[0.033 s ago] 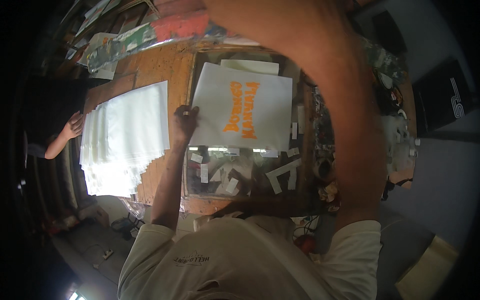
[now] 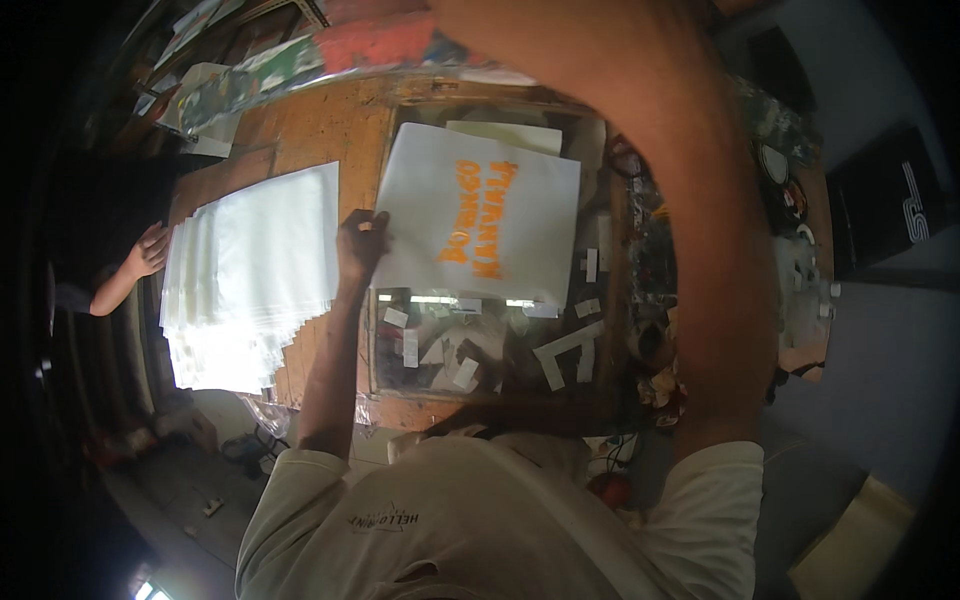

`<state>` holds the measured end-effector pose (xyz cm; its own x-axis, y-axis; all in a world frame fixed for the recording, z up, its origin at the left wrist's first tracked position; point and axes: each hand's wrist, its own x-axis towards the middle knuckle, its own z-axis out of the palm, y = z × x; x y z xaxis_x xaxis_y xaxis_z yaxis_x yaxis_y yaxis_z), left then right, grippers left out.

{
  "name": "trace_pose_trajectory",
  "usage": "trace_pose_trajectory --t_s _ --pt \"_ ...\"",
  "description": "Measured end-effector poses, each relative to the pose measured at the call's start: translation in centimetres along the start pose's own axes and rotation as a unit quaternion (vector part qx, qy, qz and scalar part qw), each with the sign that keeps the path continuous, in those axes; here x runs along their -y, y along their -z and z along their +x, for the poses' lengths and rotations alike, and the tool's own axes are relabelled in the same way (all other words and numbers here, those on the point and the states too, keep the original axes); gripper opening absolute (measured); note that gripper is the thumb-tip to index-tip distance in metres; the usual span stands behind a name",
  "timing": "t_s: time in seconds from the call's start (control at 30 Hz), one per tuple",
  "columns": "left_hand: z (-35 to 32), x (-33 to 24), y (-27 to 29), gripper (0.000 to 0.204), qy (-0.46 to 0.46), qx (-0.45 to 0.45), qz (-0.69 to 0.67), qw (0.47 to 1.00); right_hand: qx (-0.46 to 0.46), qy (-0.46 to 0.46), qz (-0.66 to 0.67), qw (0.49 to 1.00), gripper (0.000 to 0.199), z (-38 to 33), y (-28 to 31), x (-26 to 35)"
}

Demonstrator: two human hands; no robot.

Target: The person performs screen printing on white bags by placing a bag on the base, lowering a screen, and using a squeegee to spread orange ink across the stencil.

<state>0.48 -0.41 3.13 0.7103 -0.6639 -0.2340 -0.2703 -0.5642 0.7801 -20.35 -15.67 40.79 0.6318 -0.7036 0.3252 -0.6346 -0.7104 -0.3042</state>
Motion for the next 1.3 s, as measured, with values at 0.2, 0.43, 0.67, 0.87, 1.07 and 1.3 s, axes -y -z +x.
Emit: trace_pose_trajectory --t_s 0.2,0.43,0.67,0.87,1.07,1.3 --pt "6.9 6.0 15.0 0.038 -0.085 -0.250 0.148 0.953 -0.026 -0.008 -0.029 0.999 0.042 3.1 -0.6 -2.1" --pt "-2.6 11.5 16.5 0.053 -0.185 -0.384 0.220 0.877 -0.042 -0.004 0.040 0.998 0.063 2.3 -2.2 -4.3" --pt "-15.0 13.5 4.2 0.054 -0.165 -0.209 0.275 0.924 -0.050 0.019 0.069 0.996 0.052 1.0 -2.6 -3.7" --pt "-8.4 11.7 8.4 0.035 -0.135 -0.175 0.196 0.955 -0.081 0.069 0.006 0.994 0.045 -0.5 -3.2 -3.3" --pt "-7.2 10.4 8.7 0.027 -0.189 -0.146 0.114 0.964 -0.036 0.043 0.001 0.998 0.052 -1.1 -3.4 -3.6" --pt "-10.1 6.5 0.2 0.078 -0.196 -0.047 0.300 0.932 -0.037 0.005 -0.022 0.999 0.049 -1.6 -2.5 -0.8"
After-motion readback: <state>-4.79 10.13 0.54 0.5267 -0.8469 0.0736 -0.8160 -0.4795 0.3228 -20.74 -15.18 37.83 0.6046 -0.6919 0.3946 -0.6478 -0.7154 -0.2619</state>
